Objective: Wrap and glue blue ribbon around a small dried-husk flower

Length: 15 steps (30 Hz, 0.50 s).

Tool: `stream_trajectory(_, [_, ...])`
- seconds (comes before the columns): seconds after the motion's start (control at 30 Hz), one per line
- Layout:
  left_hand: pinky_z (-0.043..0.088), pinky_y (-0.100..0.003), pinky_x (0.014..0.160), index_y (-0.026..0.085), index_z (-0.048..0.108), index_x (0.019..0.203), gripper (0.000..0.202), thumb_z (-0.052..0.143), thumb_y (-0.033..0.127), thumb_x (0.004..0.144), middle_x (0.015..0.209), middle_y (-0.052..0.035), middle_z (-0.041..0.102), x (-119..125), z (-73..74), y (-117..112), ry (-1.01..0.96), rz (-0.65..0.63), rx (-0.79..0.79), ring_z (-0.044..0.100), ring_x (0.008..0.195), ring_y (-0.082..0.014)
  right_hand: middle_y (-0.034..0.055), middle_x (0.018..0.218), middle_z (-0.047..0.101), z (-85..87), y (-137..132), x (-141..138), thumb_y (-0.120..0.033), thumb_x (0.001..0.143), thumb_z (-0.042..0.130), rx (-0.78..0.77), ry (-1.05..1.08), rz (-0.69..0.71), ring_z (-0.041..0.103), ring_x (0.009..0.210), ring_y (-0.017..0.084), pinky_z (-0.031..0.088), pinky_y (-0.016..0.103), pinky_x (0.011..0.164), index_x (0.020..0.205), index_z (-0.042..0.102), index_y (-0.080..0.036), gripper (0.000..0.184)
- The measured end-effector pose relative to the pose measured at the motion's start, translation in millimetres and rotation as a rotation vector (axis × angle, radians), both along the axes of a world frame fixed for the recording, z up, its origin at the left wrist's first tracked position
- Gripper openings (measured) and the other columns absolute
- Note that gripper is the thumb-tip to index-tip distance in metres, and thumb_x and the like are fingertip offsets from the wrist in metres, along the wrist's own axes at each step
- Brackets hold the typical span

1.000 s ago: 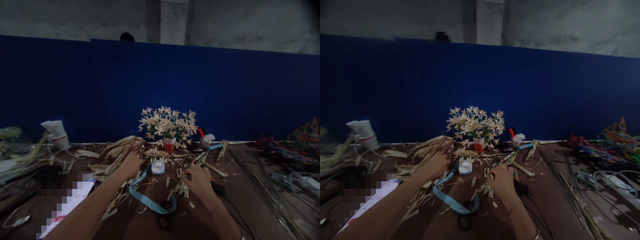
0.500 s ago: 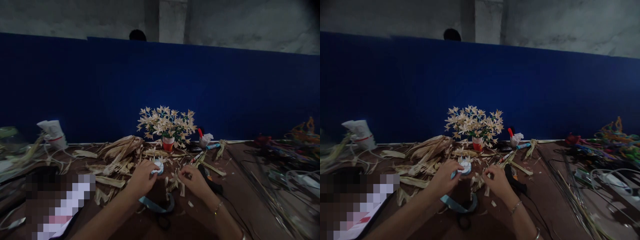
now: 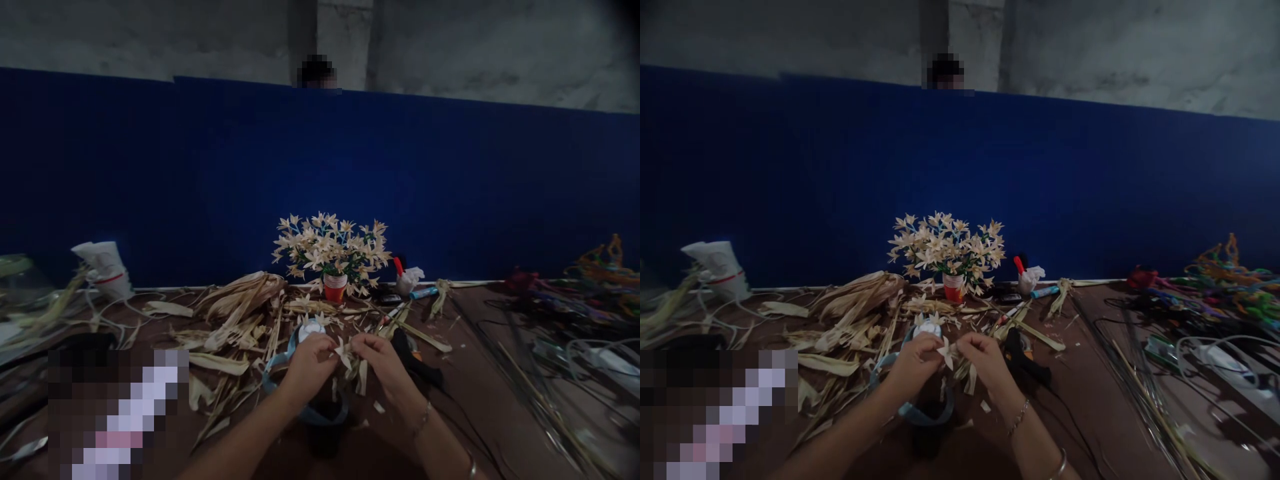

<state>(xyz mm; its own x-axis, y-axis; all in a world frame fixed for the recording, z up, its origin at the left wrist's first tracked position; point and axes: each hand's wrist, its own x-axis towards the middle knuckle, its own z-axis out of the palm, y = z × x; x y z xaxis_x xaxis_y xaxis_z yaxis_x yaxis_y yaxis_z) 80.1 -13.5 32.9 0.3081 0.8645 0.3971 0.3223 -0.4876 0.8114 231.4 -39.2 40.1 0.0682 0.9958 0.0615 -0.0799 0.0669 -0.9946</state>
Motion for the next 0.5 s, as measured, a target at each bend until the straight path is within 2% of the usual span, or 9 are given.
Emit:
stream_trajectory(0.1, [0.040, -0.024, 0.065, 0.016, 0.060, 0.056, 0.009, 0.053, 0.015, 0.061, 0.064, -0.0014, 0.059, -6, 3.8, 4, -0.065, 0.064, -0.107, 0.053, 0.067, -0.0152, 0.0032, 0.072, 0.059, -4.4, 5, 7, -0.032, 0.072, 0.047, 0.057, -0.092, -0.071, 0.054, 0.063, 0.015, 0.042, 0.024, 0.053, 0.085, 0.058, -0.015, 0.024])
stream_trajectory(0.17, [0.039, -0.023, 0.058, 0.015, 0.061, 0.058, 0.010, 0.057, 0.024, 0.061, 0.057, -0.0005, 0.059, -12, 6.8, 6, -0.135, 0.131, -0.247, 0.052, 0.059, -0.0147, 0.0060, 0.085, 0.058, -7.8, 7, 13, -0.022, 0.075, 0.037, 0.124, -0.236, -0.100, 0.056, 0.072, 0.016, 0.046, 0.026, 0.057, 0.098, 0.053, -0.017, 0.029])
stream_trajectory(0.27, [0.039, -0.022, 0.056, 0.014, 0.063, 0.063, 0.022, 0.063, 0.035, 0.059, 0.058, -0.0013, 0.061, -21, 8.6, 5, -0.280, 0.152, -0.411, 0.054, 0.058, -0.0151, 0.0066, 0.095, 0.057, -10.1, 8, 20, -0.005, 0.066, 0.031, 0.251, -0.596, -0.097, 0.053, 0.088, 0.016, 0.044, 0.029, 0.074, 0.095, 0.055, -0.018, 0.038])
stream_trajectory(0.33, [0.040, -0.022, 0.059, 0.013, 0.064, 0.067, 0.026, 0.064, 0.037, 0.058, 0.063, -0.0028, 0.064, -25, 6.5, 2, -0.352, 0.110, -0.474, 0.056, 0.062, -0.0158, 0.0060, 0.095, 0.058, -7.1, 8, 24, -0.002, 0.064, 0.033, 0.306, -0.822, -0.136, 0.051, 0.093, 0.017, 0.039, 0.031, 0.083, 0.089, 0.057, -0.018, 0.039])
stream_trajectory(0.43, [0.041, -0.023, 0.061, 0.014, 0.064, 0.070, 0.026, 0.063, 0.038, 0.060, 0.068, -0.0042, 0.066, -25, -1.8, -4, -0.397, 0.039, -0.552, 0.057, 0.064, -0.0158, 0.0059, 0.088, 0.062, 4.2, 5, 29, -0.010, 0.071, 0.035, 0.247, -1.050, -0.194, 0.055, 0.084, 0.018, 0.040, 0.028, 0.077, 0.089, 0.058, -0.017, 0.030])
stream_trajectory(0.5, [0.041, -0.022, 0.060, 0.014, 0.063, 0.068, 0.024, 0.065, 0.036, 0.059, 0.066, -0.0038, 0.066, -24, -9.2, -6, -0.422, 0.006, -0.608, 0.058, 0.064, -0.0150, 0.0052, 0.085, 0.064, 12.3, 1, 31, -0.015, 0.074, 0.037, 0.104, -1.223, -0.137, 0.058, 0.078, 0.017, 0.041, 0.025, 0.070, 0.086, 0.060, -0.019, 0.026])
